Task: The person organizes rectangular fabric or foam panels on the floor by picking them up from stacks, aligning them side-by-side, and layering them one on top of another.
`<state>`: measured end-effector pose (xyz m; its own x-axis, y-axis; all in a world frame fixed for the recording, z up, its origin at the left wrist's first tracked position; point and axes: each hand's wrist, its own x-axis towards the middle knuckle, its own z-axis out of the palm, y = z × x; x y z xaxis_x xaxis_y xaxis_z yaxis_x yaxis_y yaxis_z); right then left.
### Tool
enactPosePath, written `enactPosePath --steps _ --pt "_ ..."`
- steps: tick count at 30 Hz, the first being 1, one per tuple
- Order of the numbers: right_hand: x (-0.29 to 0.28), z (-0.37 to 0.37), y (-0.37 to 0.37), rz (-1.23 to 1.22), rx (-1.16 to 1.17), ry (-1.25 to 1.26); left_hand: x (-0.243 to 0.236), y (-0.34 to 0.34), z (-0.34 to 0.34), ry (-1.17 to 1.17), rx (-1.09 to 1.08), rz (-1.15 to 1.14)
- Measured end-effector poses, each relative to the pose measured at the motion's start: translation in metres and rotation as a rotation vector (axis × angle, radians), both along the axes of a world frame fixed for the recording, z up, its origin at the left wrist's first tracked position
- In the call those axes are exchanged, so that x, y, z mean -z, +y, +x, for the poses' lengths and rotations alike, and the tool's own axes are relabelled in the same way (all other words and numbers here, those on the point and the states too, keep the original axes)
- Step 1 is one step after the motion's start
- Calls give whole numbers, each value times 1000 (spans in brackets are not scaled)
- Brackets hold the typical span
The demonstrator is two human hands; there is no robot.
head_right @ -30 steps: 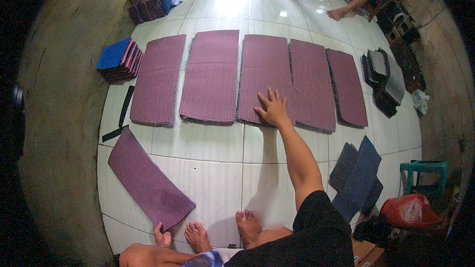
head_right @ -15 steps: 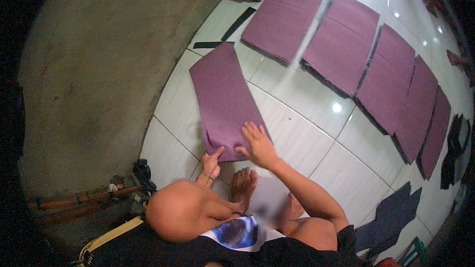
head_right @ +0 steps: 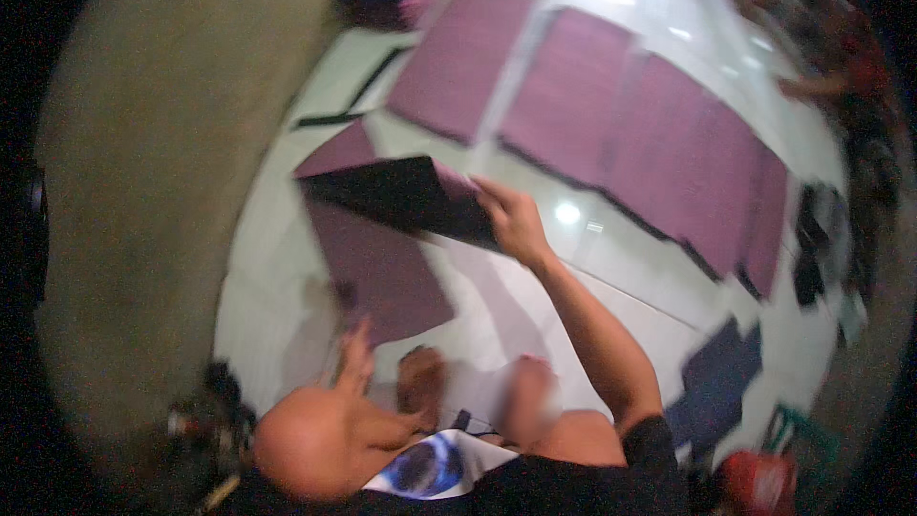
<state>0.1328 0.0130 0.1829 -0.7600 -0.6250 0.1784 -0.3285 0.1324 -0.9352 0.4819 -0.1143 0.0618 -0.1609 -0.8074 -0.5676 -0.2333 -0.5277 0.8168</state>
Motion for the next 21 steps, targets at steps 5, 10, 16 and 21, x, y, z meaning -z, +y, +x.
enactPosePath --steps 5,10,16,21 --pt "-148 -166 104 153 295 -86 12 -12 26 52 -58 22" --pt "-288 -264 281 61 487 513 22 3 18 13 -19 33" --pt "-301 -249 334 386 508 823 26 -9 38 -30 -49 1" --pt "-142 -214 367 341 477 547 31 -11 41 -66 -63 -28"
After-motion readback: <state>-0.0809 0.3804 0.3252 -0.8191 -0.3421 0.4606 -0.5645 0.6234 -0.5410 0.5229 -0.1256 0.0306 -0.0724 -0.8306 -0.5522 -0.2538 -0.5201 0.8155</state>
